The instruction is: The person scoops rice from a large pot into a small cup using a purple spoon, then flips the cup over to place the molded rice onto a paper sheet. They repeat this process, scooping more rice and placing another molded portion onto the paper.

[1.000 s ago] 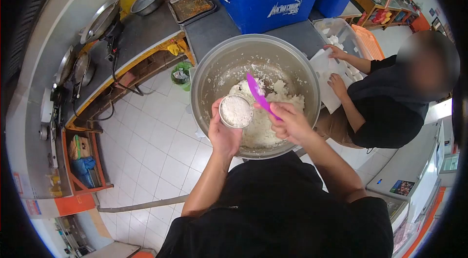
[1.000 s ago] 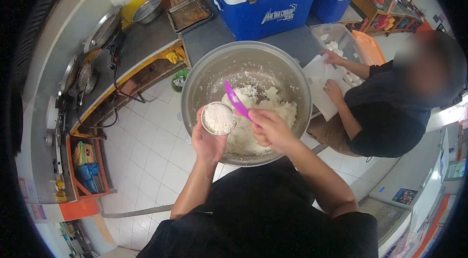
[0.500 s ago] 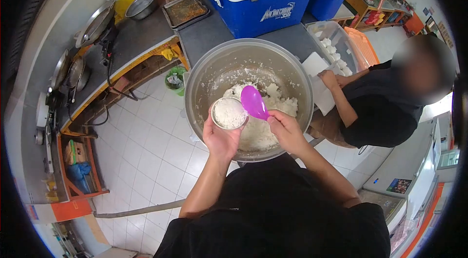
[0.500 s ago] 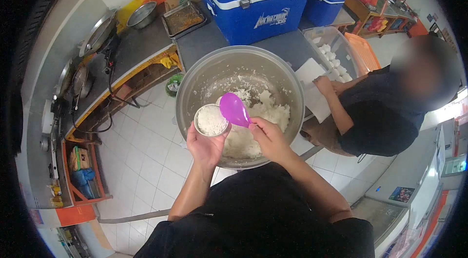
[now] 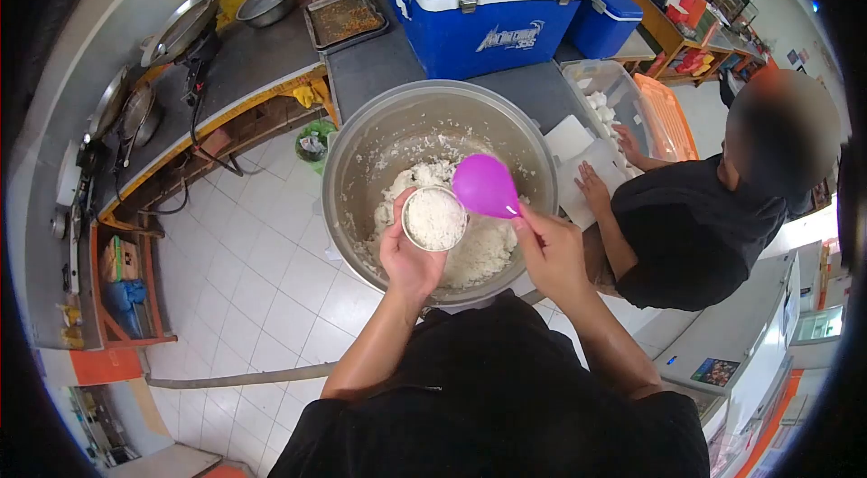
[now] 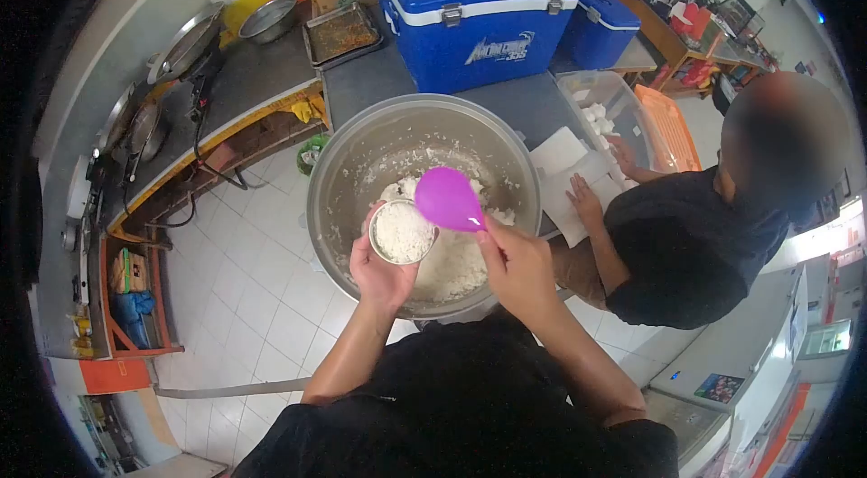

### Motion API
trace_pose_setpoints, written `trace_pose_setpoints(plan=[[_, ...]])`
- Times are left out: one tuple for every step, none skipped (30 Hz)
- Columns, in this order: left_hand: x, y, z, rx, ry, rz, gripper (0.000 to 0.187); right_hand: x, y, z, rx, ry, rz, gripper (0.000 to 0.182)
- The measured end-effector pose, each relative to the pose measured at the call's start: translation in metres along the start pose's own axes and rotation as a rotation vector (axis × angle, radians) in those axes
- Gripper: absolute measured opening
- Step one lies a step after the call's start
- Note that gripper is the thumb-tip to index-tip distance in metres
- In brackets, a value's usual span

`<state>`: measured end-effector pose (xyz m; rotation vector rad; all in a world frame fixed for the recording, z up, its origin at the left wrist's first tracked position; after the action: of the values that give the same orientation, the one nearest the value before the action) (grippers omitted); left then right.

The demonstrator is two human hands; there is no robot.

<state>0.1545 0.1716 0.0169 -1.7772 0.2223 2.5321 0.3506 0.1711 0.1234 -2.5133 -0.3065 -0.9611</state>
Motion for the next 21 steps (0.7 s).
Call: trace_pose_setpoints(plan=[[-0.001, -0.003, -0.006, -0.014, -0.028, 0.010, 0.056, 0.002, 0.004, 0.008, 0.016, 0.021, -0.036, 0.029], [-0.004, -0.006, -0.013, -0.023, -0.058, 0.015, 0.056, -0.001, 0.007, 0.010, 0.031, 0.119, -0.034, 0.026], [-0.007, -0.008, -0.021, -0.019, -0.088, 0.031, 0.056, 0.004, 0.010, 0.018, 0.041, 0.118, -0.039, 0.024], [-0.012, -0.010, -0.030, -0.010, -0.115, 0.044, 0.056, 0.014, 0.011, 0.028, 0.046, 0.122, -0.041, 0.023], [-0.017, -0.012, -0.041, 0.005, -0.141, 0.050, 0.056, 0.028, 0.011, 0.038, 0.047, 0.133, -0.040, 0.022], [-0.017, -0.014, -0.052, 0.017, -0.129, 0.057, 0.057, 0.047, 0.009, 0.039, -0.073, 0.020, -0.079, 0.020], [-0.028, -0.011, -0.061, 0.025, -0.155, 0.076, 0.061, 0.049, 0.017, 0.054, -0.126, -0.171, -0.063, 0.020], [-0.028, -0.011, -0.070, 0.010, -0.105, 0.097, 0.060, 0.046, 0.030, 0.079, -0.173, -0.341, -0.011, 0.020], [-0.040, -0.011, -0.079, 0.012, -0.158, 0.126, 0.060, 0.023, 0.049, 0.107, -0.123, -0.502, -0.052, 0.019], [-0.054, -0.014, -0.092, 0.029, -0.200, 0.053, 0.059, 0.017, 0.057, 0.111, -0.005, -0.298, -0.168, 0.017], [-0.060, -0.020, -0.103, 0.029, -0.196, -0.017, 0.059, 0.027, 0.060, 0.108, -0.102, -0.253, -0.251, 0.017], [-0.043, -0.028, -0.110, 0.055, -0.267, -0.152, 0.060, 0.019, 0.062, 0.120, 0.066, -0.048, -0.273, 0.021], [-0.039, -0.030, -0.118, 0.073, -0.244, -0.098, 0.060, 0.041, 0.066, 0.114, 0.150, 0.035, -0.198, 0.025], [-0.037, -0.032, -0.131, 0.156, -0.130, -0.093, 0.061, 0.063, 0.070, 0.123, -0.061, -0.119, -0.108, 0.028], [-0.029, -0.035, -0.137, 0.134, -0.141, 0.065, 0.063, 0.084, 0.075, 0.126, -0.110, -0.236, -0.019, 0.030], [-0.030, -0.036, -0.143, 0.108, -0.202, 0.077, 0.064, 0.099, 0.079, 0.129, -0.147, -0.362, 0.058, 0.033], [-0.029, -0.039, -0.150, 0.117, -0.200, 0.110, 0.064, 0.111, 0.082, 0.131, -0.176, -0.493, 0.125, 0.036], [-0.032, -0.041, -0.158, 0.125, -0.198, 0.143, 0.065, 0.121, 0.087, 0.134, -0.186, -0.531, 0.103, 0.035], [-0.046, -0.039, -0.170, 0.176, -0.139, 0.189, 0.065, 0.125, 0.095, 0.144, -0.168, -0.563, 0.105, 0.034], [-0.055, -0.040, -0.179, 0.233, -0.077, 0.238, 0.066, 0.123, 0.099, 0.148, -0.130, -0.525, 0.116, 0.034], [-0.058, -0.041, -0.183, 0.155, -0.480, 0.254, 0.067, 0.118, 0.104, 0.151, -0.096, -0.488, 0.126, 0.035]])
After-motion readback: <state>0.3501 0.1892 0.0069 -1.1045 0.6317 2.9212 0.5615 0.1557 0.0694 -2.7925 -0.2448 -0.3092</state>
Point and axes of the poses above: each hand's wrist, its own y-axis away from the middle knuckle, its own x-axis out of the back of the hand, z = x × y, the point moved 6 cm from there along -y, towards the middle knuckle, and after that the axes turned 8 degrees about x, right-handed, at the moved point
